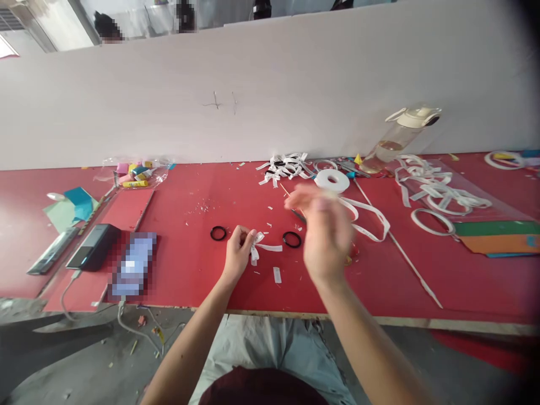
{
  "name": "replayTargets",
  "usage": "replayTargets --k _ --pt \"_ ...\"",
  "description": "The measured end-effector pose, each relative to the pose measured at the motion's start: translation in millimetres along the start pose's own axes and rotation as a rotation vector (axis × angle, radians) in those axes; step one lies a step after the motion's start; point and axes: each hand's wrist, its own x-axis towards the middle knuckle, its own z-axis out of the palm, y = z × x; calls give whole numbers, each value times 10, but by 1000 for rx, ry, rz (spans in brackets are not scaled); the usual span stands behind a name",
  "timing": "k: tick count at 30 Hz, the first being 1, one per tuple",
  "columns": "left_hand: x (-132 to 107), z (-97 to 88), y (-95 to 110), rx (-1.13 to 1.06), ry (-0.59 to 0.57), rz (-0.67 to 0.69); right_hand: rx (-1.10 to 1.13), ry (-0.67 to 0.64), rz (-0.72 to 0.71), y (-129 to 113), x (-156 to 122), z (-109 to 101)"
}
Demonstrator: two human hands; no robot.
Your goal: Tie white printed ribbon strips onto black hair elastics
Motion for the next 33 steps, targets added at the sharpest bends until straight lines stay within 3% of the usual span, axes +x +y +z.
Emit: replayTargets --k 6,10,16,22,28,33 --pt "-20 15 -40 44 70 8 -95 -132 342 491 -556 509" --pt "-71 46 -106 167 51 28 -154 -188 409 529 -735 666" --pt "-136 75 -138 313 94 41 -251 -118 381 523 -782 710" --pt "-90 72 -115 33 -35 14 26 -153 422 589 -772 680" --pt "-94 85 -113 -190 -23 -34 108 -100 403 592 -788 698" --pt "-123 107 -106 -167 31 -34 166 -83 449 600 -813 716"
